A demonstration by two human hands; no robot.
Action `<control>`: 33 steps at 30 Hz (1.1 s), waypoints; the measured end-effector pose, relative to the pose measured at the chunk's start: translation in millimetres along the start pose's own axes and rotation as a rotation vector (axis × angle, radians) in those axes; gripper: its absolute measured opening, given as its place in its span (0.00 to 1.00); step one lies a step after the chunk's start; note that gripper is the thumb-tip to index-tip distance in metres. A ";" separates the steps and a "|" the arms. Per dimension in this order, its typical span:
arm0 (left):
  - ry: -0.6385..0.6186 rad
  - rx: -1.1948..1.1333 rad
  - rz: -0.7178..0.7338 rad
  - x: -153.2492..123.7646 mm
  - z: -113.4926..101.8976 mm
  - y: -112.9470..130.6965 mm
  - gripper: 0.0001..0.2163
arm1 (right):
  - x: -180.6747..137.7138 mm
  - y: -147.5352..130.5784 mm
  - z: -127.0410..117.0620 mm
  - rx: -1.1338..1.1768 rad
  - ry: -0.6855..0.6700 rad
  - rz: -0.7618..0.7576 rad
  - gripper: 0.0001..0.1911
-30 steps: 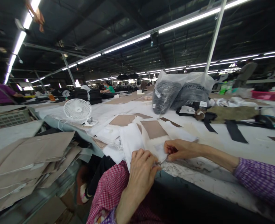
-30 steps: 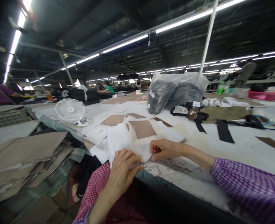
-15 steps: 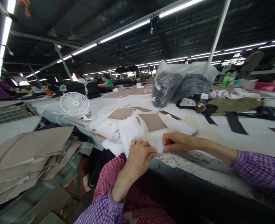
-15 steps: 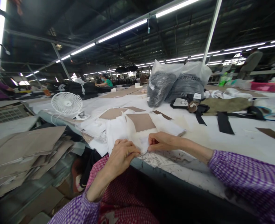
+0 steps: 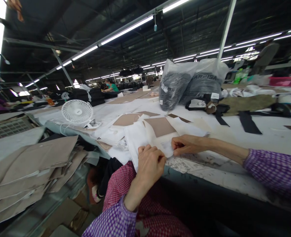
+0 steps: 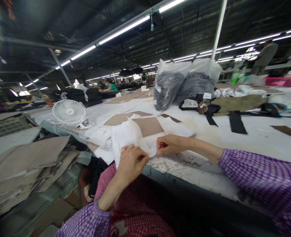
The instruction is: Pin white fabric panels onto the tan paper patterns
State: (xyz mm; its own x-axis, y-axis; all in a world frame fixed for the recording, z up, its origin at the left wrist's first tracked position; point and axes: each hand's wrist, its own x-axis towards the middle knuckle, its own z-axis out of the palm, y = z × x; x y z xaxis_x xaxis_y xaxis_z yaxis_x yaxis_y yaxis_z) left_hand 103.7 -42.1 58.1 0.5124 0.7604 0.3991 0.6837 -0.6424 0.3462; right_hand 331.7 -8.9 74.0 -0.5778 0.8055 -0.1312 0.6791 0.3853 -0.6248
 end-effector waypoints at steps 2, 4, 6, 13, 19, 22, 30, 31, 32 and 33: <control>-0.046 -0.104 -0.138 5.3 -1.5 0.6 0.07 | -0.4 -1.1 -1.1 0.018 -0.017 0.001 0.15; -0.087 -0.158 -0.219 11.0 -4.2 0.4 0.07 | -0.9 -2.1 -1.8 0.028 -0.026 0.011 0.14; -0.130 -0.185 -0.270 15.6 -7.7 0.0 0.07 | -1.2 -3.7 -2.4 0.023 -0.025 0.026 0.13; -0.255 -0.178 -0.322 23.0 -15.3 -0.3 0.07 | 1.7 -13.4 -5.3 -0.033 -0.035 0.122 0.12; -0.262 -0.130 -0.308 23.8 -15.4 0.0 0.07 | 6.8 -17.9 4.0 -0.175 0.052 0.154 0.16; -0.269 -0.108 -0.284 24.2 -14.9 -0.2 0.07 | 10.9 -23.0 12.1 -0.303 0.110 0.203 0.21; -0.293 -0.104 -0.268 25.2 -16.8 1.2 0.07 | 18.8 -27.4 -2.5 -0.187 0.023 0.268 0.17; -0.293 -0.106 -0.264 24.8 -16.9 1.2 0.07 | 19.2 -25.0 -5.6 -0.158 -0.005 0.268 0.16; -0.290 -0.109 -0.261 24.3 -16.8 1.1 0.07 | 19.3 -22.7 -7.8 -0.132 -0.030 0.264 0.16; -0.284 -0.111 -0.258 23.7 -16.5 0.8 0.07 | 19.1 -20.7 -9.0 -0.111 -0.038 0.257 0.16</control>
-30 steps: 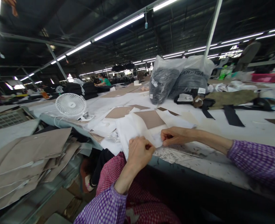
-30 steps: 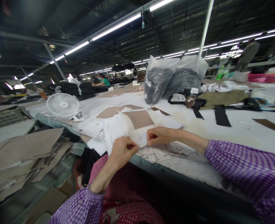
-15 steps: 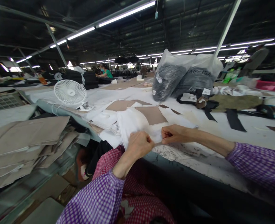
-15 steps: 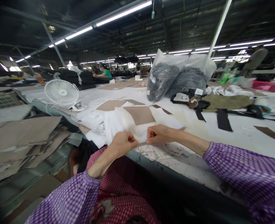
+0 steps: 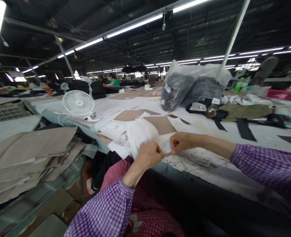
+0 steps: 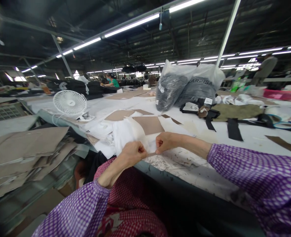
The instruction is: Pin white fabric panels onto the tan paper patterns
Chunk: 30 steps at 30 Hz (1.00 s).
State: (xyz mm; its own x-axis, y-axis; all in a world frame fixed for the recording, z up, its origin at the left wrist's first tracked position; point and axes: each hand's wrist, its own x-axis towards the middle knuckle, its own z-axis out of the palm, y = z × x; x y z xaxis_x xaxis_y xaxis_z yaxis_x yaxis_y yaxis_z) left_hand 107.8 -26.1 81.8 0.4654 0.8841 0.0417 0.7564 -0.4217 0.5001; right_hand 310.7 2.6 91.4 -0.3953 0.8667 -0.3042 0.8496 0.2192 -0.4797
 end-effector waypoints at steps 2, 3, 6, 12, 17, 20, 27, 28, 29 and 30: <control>0.016 -0.006 0.008 -0.7 1.0 -1.5 0.07 | -1.6 2.7 0.2 0.035 0.028 -0.021 0.15; 0.023 -0.011 0.011 -1.1 1.6 -2.4 0.07 | -3.8 3.4 0.7 0.060 0.055 -0.033 0.15; 0.041 -0.028 0.013 -1.7 2.8 -4.8 0.07 | -16.8 5.1 -0.8 0.261 0.111 -0.054 0.17; 0.067 -0.062 -0.006 7.0 10.7 5.7 0.08 | -41.8 12.1 -16.4 0.682 0.373 -0.070 0.23; 0.068 -0.092 0.013 21.5 25.3 23.7 0.09 | -27.4 13.8 -3.5 0.378 0.141 -0.226 0.18; 0.044 -0.123 0.034 26.5 26.1 21.8 0.11 | -15.7 16.3 8.0 0.364 0.021 -0.265 0.16; 0.228 -0.199 0.163 -1.4 7.0 -5.8 0.08 | -10.2 17.5 9.9 0.384 0.008 -0.217 0.15; 0.286 -0.159 0.196 -8.7 8.3 -7.9 0.06 | -9.9 17.1 9.3 0.378 -0.002 -0.217 0.15; 0.331 -0.106 0.222 -15.1 11.2 -9.1 0.07 | -9.4 17.0 9.0 0.374 -0.015 -0.217 0.14; 0.361 -0.049 0.237 -20.1 15.4 -9.3 0.09 | -8.7 17.2 9.1 0.371 -0.024 -0.215 0.14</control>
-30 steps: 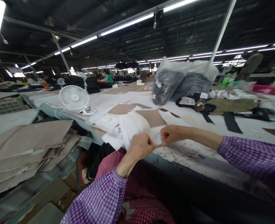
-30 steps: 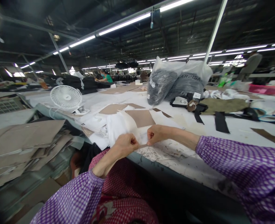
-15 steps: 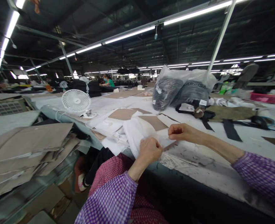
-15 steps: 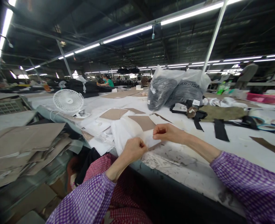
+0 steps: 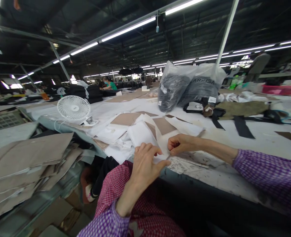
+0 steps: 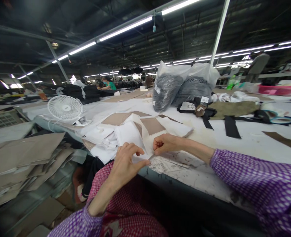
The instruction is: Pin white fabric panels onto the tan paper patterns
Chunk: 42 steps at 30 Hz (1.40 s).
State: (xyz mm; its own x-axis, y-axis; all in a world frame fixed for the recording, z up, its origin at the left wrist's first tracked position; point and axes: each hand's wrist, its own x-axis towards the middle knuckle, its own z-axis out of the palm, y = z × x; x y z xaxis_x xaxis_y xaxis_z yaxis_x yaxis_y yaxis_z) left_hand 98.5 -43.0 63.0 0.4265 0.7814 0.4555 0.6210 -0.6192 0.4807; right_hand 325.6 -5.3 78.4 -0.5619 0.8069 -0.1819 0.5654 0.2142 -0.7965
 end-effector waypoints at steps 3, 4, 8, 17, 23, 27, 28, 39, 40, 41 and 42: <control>0.013 0.094 -0.008 -9.2 12.1 3.0 0.10 | 2.4 3.9 0.7 -0.013 0.009 -0.005 0.13; 0.008 0.095 -0.022 -9.4 16.0 3.5 0.09 | 3.4 5.6 0.9 -0.025 0.018 -0.013 0.13; 0.017 0.058 -0.086 -5.7 23.7 3.5 0.05 | 7.3 10.4 0.6 -0.086 0.039 -0.004 0.13; 0.028 0.103 -0.127 -4.5 31.1 9.1 0.06 | 7.8 11.3 -1.4 -0.136 0.024 0.014 0.15; 0.063 0.078 -0.202 -0.6 35.0 9.6 0.07 | 6.6 7.9 1.5 -0.180 0.042 0.022 0.15; 0.032 0.072 -0.230 2.2 34.9 9.0 0.07 | 10.5 -1.0 6.0 -0.320 0.109 0.060 0.17; 0.026 0.073 -0.230 2.6 34.6 8.8 0.07 | 12.3 -2.5 6.0 -0.360 0.122 0.074 0.18; -0.001 0.051 -0.188 1.4 31.9 3.7 0.05 | 16.0 -1.0 -8.4 -0.237 0.023 0.074 0.11; -0.002 0.048 -0.182 0.9 31.2 3.4 0.05 | 12.5 -2.9 -6.7 -0.251 0.071 0.070 0.10; -0.003 0.046 -0.178 0.4 30.6 3.1 0.05 | 8.4 -4.7 -5.4 -0.242 0.123 0.075 0.09; -0.002 0.043 -0.177 0.2 30.0 2.9 0.05 | 3.9 -6.2 -5.1 -0.202 0.193 0.082 0.09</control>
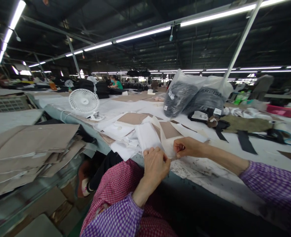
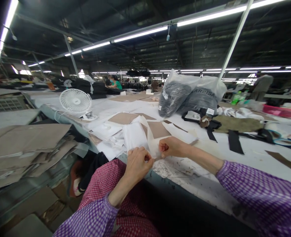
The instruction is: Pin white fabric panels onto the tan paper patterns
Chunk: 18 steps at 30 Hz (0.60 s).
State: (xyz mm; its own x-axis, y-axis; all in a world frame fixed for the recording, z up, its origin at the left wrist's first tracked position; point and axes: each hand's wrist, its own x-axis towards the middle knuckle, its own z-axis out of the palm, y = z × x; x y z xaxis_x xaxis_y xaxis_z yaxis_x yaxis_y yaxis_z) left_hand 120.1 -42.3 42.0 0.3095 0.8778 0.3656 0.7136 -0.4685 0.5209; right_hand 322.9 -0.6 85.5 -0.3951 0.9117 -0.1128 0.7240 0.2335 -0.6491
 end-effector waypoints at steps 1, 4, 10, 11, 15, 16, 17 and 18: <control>0.000 -0.004 -0.001 0.2 -0.3 -0.2 0.05 | -4.3 -0.6 -1.6 0.067 0.092 0.021 0.11; -0.007 -0.025 -0.018 4.6 0.3 0.9 0.06 | -13.2 -1.0 -8.2 0.242 0.435 0.072 0.17; -0.050 -0.068 0.014 20.1 -2.7 3.7 0.09 | -6.5 -8.9 3.8 0.116 -0.022 -0.182 0.19; -0.070 -0.078 0.038 19.7 -5.1 1.3 0.09 | -3.7 -9.5 7.0 0.101 -0.087 -0.200 0.19; 0.009 -0.340 0.102 4.2 -14.4 -17.7 0.08 | 3.7 -4.9 11.4 0.161 -0.223 -0.172 0.19; 0.079 -0.414 0.093 -1.7 -15.5 -22.5 0.07 | 4.3 -2.9 11.2 0.180 -0.238 -0.169 0.18; 0.147 -0.456 0.084 -7.5 -16.1 -26.3 0.06 | 4.4 -1.2 11.0 0.191 -0.239 -0.168 0.18; 0.194 -0.457 0.083 -12.7 -16.2 -28.8 0.06 | 4.4 0.1 10.9 0.189 -0.235 -0.169 0.18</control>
State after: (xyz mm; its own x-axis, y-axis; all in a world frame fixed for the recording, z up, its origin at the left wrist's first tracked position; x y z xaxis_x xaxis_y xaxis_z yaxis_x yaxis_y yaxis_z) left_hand 85.5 -41.6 34.9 0.1998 0.8212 0.5345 0.3295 -0.5700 0.7527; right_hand 315.1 -0.3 76.8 -0.6355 0.7578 -0.1478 0.5287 0.2876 -0.7986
